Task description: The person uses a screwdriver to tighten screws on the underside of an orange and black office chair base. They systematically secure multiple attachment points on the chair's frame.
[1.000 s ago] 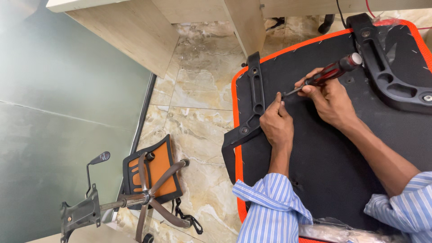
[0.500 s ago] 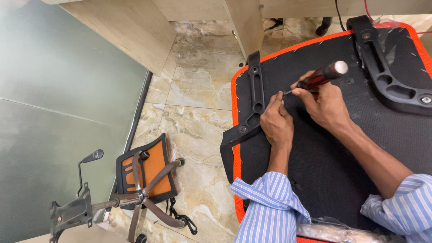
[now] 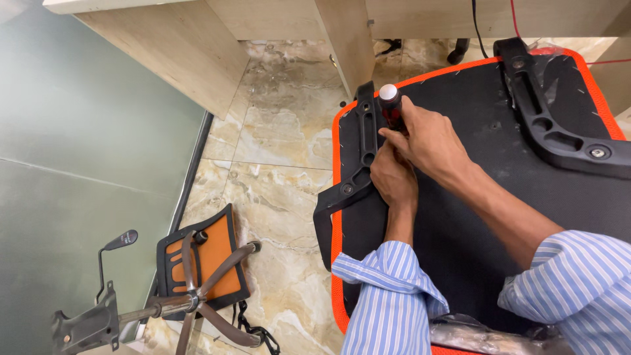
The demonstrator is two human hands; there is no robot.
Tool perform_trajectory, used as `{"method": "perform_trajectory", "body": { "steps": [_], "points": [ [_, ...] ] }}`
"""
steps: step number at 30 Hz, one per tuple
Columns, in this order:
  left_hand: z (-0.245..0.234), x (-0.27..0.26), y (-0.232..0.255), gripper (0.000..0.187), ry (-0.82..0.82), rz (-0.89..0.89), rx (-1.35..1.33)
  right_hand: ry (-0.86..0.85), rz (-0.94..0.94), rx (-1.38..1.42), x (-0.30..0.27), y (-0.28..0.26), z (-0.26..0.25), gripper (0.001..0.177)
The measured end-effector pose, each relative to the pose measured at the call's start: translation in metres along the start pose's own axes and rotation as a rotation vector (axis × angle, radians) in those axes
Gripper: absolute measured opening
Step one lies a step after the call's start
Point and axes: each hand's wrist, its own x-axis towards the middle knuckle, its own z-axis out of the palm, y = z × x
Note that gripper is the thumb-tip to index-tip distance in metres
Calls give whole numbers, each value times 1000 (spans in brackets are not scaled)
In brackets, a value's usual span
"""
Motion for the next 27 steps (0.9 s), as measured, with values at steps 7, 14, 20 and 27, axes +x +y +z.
{"method": "perform_trajectory", "body": {
  "steps": [7,14,20,27],
  "points": [
    [10,6,-9,19,39,88,121,63,32,77,0,5,5,44],
    [21,4,-20,25,-75,-10,160,277,-128,315,-7,3,22,70],
    [27,6,-34,25,-102,34,287,357,-241,282,1,4,35,47],
    [31,6,-32,26,-63,-5,51,269,-167,288,19,0,25,58]
  ]
}}
